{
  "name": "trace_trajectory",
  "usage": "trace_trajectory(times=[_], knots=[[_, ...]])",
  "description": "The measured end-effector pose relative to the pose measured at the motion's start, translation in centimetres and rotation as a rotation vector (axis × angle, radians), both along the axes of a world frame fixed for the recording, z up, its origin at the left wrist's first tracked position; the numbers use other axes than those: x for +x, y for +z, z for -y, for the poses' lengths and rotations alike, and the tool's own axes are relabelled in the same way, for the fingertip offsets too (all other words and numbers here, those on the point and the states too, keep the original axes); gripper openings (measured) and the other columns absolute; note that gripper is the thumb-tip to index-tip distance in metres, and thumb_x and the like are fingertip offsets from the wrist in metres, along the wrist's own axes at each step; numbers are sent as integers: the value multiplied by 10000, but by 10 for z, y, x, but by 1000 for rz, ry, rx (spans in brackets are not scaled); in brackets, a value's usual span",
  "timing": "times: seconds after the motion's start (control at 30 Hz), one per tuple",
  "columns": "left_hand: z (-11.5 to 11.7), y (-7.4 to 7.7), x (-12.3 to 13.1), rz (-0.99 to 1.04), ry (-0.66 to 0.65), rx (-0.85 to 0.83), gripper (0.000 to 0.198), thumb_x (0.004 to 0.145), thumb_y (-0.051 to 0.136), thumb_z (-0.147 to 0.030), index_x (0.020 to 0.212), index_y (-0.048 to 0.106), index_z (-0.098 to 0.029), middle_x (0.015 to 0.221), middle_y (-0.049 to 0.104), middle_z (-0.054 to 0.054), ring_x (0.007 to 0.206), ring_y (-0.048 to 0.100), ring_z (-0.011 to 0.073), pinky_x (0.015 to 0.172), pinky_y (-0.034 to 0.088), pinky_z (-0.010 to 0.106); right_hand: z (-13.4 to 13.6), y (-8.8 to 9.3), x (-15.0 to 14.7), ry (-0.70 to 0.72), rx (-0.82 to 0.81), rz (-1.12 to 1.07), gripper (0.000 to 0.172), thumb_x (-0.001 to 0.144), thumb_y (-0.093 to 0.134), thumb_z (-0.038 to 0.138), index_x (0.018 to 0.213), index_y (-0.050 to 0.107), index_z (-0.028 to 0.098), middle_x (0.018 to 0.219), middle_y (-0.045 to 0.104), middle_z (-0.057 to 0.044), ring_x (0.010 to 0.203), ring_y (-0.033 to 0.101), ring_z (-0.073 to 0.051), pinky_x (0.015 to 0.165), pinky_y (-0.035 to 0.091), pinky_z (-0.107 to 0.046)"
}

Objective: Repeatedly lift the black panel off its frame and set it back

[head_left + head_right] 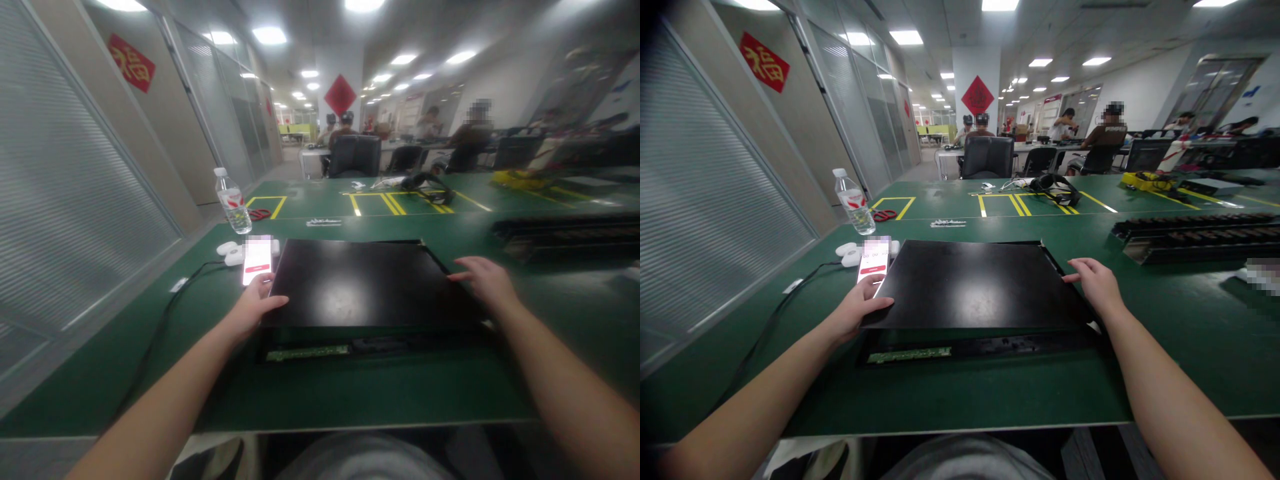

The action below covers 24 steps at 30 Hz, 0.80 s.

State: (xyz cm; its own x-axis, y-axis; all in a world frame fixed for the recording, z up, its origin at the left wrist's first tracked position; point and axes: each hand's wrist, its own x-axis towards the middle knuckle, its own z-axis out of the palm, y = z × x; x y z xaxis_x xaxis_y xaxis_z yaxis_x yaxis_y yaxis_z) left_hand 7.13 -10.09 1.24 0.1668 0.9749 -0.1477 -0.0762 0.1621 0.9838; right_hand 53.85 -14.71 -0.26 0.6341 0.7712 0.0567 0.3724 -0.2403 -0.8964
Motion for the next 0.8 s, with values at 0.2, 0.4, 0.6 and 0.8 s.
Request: trace_trajectory(times=[0.2, 0.4, 0.6, 0.8], knots=[[0, 1, 1, 3, -20, -1, 723, 509, 930, -197, 1078, 484, -221, 982, 780, 64, 973, 760, 315, 844, 615, 418, 1, -1, 0, 10, -1, 67, 440, 821, 597, 546, 1061, 711, 195, 767, 757, -103, 622, 616, -218, 542, 413, -301], [-2, -2, 1, 24, -34, -20, 741, 506, 939, -179, 1081, 475, -218, 893, 782, 49, 913, 770, 304, 842, 615, 424, 1, 2, -1, 3, -33, 141, 350, 830, 596, 506, 1007, 710, 227, 779, 763, -80, 805, 659, -271, 646, 423, -329], [-3, -4, 0, 5, -45, -11, 710, 539, 922, -172, 1086, 472, -220, 928, 778, 58, 915, 772, 305, 835, 620, 432, -1, 3, -3, 2, -54, 232, 239, 858, 585, 451, 940, 695, 256, 768, 753, -55, 854, 668, -276, 688, 418, -337], [-3, -4, 0, 21, -57, -29, 735, 524, 930, -152, 1086, 462, -220, 922, 777, 64, 891, 775, 306, 819, 625, 434, -1, 3, -2, 11, -83, 309, 196, 857, 612, 409, 931, 697, 249, 758, 749, -50, 831, 676, -265, 680, 428, -328]])
